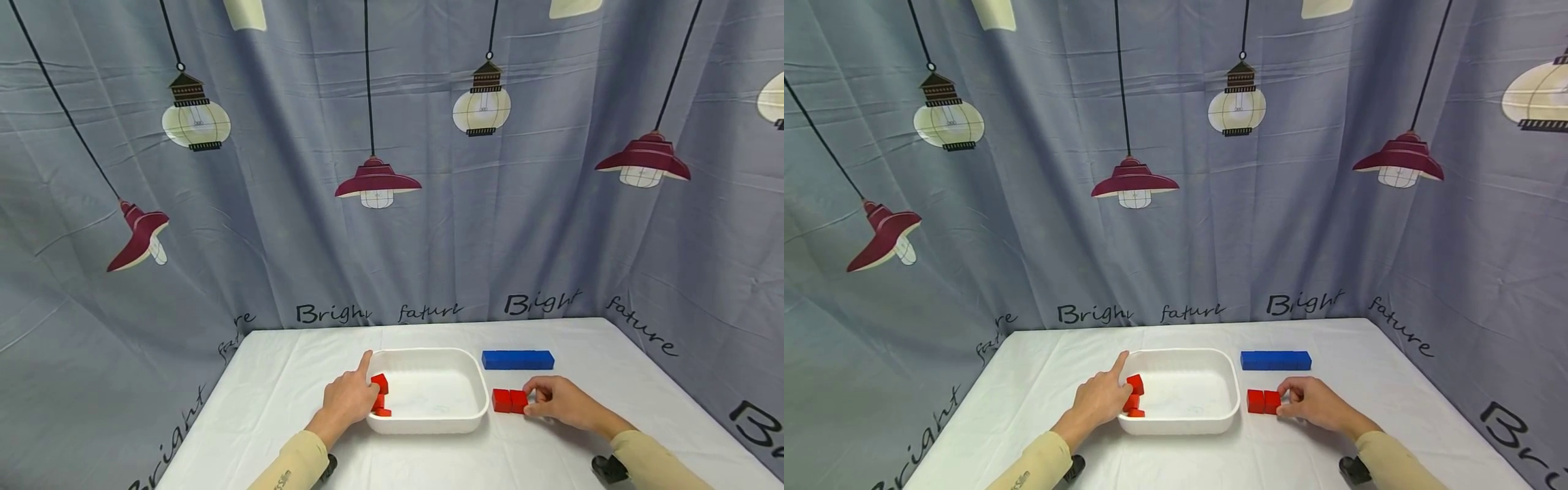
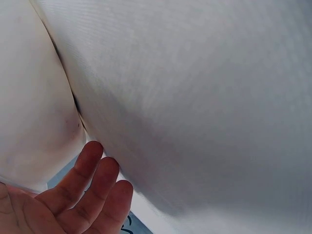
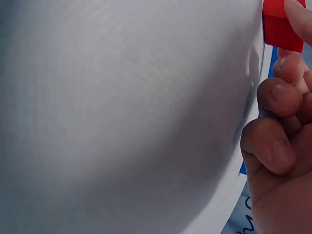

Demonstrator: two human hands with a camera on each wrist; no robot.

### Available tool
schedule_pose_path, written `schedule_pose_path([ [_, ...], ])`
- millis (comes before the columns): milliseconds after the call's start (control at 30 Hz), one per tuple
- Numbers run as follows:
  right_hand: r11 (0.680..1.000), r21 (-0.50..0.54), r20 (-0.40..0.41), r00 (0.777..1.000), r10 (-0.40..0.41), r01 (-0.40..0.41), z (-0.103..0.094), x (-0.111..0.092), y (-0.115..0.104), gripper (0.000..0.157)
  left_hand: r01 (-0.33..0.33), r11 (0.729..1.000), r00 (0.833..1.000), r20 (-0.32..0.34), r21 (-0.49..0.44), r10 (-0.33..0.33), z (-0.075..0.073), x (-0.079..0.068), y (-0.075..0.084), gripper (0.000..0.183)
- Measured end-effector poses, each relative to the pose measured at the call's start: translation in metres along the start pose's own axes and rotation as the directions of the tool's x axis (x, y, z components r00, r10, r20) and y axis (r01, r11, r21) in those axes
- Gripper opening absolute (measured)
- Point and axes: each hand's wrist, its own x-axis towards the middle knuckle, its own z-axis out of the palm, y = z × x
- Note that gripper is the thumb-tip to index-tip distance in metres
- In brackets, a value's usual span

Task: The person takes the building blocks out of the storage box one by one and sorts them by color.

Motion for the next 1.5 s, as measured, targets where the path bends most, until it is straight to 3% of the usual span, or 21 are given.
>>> schedule_pose_path([
  [167,1.0,-0.016,-0.01,1.0,0.006,-0.006,-0.001,0.002,0.0,0.038,-0.013,1.0,1.0,-0.008,-0.002,0.013,-0.001,0.002,0.0,0.067],
  [533,0.994,-0.104,-0.07,0.997,-0.028,0.021,0.012,0.008,-0.014,0.057,-0.002,1.0,1.0,-0.003,-0.008,0.002,-0.001,0.0,-0.001,0.067],
  [700,0.987,-0.135,-0.063,0.994,-0.093,0.084,0.016,0.014,-0.018,0.051,-0.003,1.0,1.0,-0.003,-0.005,0.003,-0.002,0.0,-0.001,0.067],
  [1067,0.985,-0.124,-0.06,0.99,-0.127,0.119,0.016,0.017,-0.019,0.039,-0.006,1.0,1.0,-0.01,-0.003,0.006,-0.003,0.0,0.0,0.067],
  [1500,0.992,-0.098,-0.013,0.997,-0.076,0.075,0.012,0.016,-0.01,0.045,-0.006,1.0,1.0,-0.005,0.002,0.006,-0.001,-0.002,-0.001,0.066],
])
